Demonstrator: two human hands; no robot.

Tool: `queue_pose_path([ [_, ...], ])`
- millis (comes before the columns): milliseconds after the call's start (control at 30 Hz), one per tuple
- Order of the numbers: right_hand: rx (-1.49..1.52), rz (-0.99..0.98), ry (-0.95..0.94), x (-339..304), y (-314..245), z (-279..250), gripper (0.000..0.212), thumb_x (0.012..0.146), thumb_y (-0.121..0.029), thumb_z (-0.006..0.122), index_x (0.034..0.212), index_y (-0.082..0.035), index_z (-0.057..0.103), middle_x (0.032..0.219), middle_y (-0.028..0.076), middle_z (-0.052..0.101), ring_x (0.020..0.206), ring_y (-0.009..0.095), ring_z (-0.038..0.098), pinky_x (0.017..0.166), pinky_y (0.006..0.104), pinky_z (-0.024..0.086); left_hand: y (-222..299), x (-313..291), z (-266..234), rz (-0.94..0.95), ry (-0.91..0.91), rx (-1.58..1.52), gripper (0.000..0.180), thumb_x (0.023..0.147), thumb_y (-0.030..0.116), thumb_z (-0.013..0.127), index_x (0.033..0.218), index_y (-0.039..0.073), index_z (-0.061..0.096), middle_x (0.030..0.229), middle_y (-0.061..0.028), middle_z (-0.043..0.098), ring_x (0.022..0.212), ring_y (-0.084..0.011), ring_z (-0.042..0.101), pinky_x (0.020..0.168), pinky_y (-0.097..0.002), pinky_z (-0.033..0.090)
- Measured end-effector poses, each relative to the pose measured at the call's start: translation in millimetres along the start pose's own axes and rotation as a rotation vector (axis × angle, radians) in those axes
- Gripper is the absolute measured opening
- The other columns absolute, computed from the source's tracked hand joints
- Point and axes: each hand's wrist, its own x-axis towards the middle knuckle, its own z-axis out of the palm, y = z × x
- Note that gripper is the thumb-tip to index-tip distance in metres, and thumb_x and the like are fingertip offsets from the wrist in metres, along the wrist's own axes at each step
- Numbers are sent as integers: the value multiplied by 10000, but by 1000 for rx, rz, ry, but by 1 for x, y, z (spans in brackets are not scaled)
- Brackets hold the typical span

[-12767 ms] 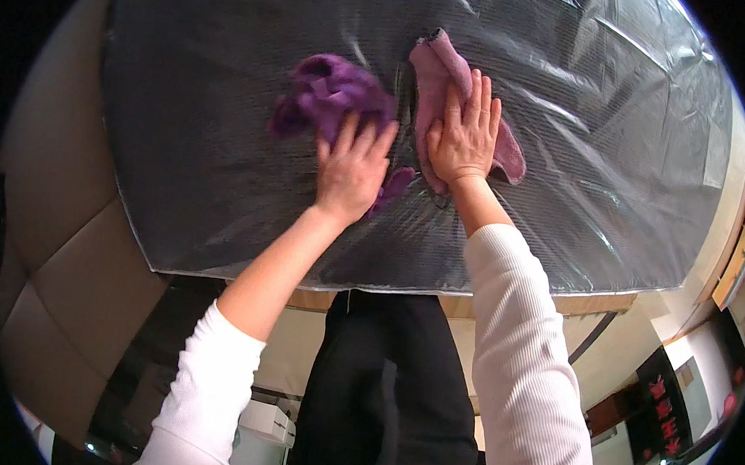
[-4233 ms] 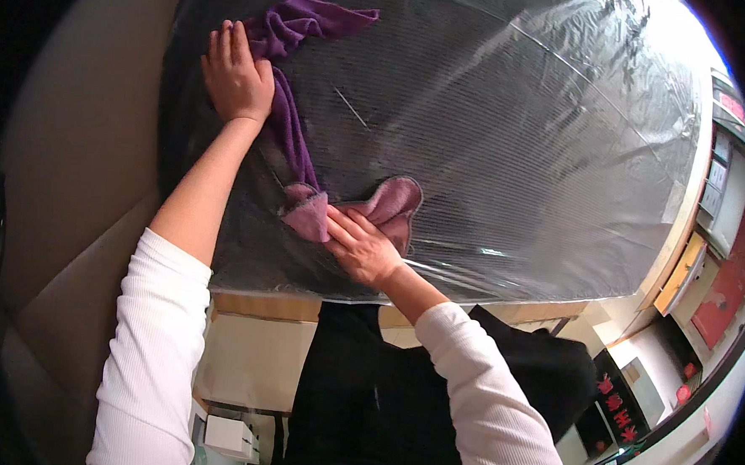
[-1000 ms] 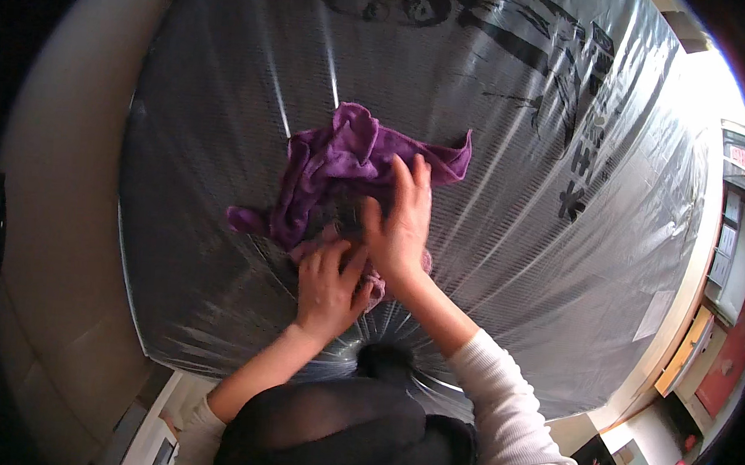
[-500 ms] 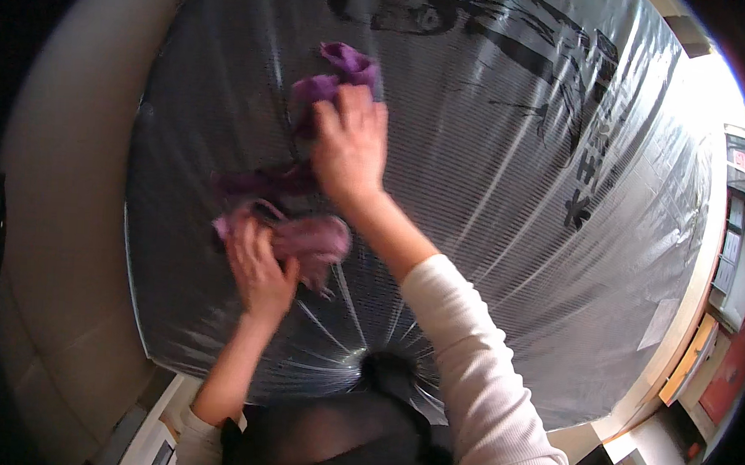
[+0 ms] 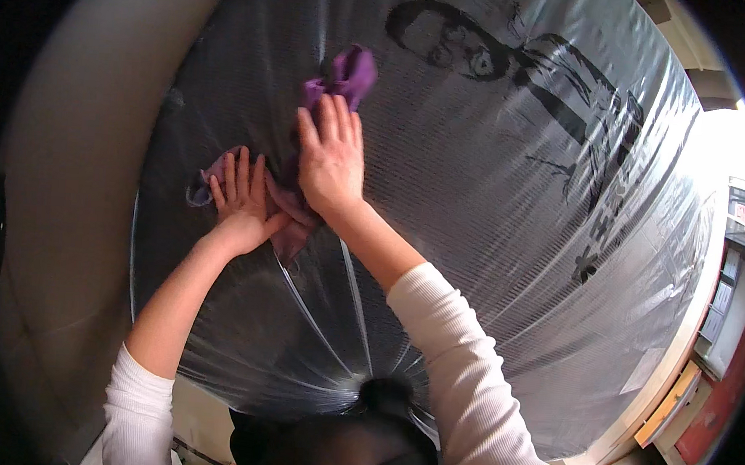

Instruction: The person wipes the surface of a plastic-wrapped mattress with two purple cloths, moving methodically across the top and sides. The person adjusts the cloths and continues wiping around printed labels and packaging seams.

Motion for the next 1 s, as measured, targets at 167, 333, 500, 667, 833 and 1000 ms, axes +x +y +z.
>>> queue_pose_path([
  [167, 12, -327, -106, 51, -1, 32, 417, 867, -97, 535, 1278, -91, 603, 1416, 185, 488, 1353, 359, 429, 1146, 463, 322, 11, 15, -22, -87, -299, 1, 1364, 653, 835, 612, 1571, 137, -117, 1603, -218, -225, 1464, -411, -258, 1123, -668, -104],
  [333, -123, -47, 166, 102, 8, 53, 417, 850, -85, 537, 1264, -75, 590, 1350, 206, 517, 1302, 379, 456, 1112, 474, 339, 11, 15, -33, -88, -370, 26, 1370, 642, 801, 652, 1573, 145, -110, 1603, -224, -219, 1464, -433, -239, 1115, -688, -97],
  [500, 76, -233, 40, 92, -27, 86, 388, 835, -125, 576, 1215, -77, 639, 1358, 210, 502, 1323, 380, 436, 1119, 486, 335, 11, 15, -26, -78, -303, 17, 1372, 632, 822, 644, 1578, 137, -77, 1603, -223, -216, 1472, -440, -207, 1119, -696, -83],
  [667, 149, -619, -203, 105, -78, 108, 393, 893, -139, 531, 1277, -124, 612, 1407, 155, 500, 1388, 316, 403, 1167, 461, 310, -21, 8, 53, 183, 448, -80, 1426, 588, 893, 600, 1578, 113, -66, 1620, -223, -150, 1478, -410, -214, 1112, -675, -149],
  [833, 27, -482, -331, 149, -82, 130, 385, 929, -158, 518, 1301, -194, 615, 1417, 113, 501, 1388, 294, 399, 1181, 434, 270, 11, 22, -27, -108, -484, 0, 1376, 609, 902, 567, 1587, 113, 7, 1604, -205, -230, 1450, -399, -291, 1110, -654, -170],
  [1000, -120, -167, -12, 200, -40, 134, 362, 926, -194, 506, 1260, -136, 632, 1312, 141, 544, 1356, 313, 395, 1151, 485, 248, 16, 27, -34, -92, -497, 15, 1341, 624, 900, 560, 1593, 139, 28, 1569, -235, -302, 1410, -434, -353, 1085, -697, -150],
])
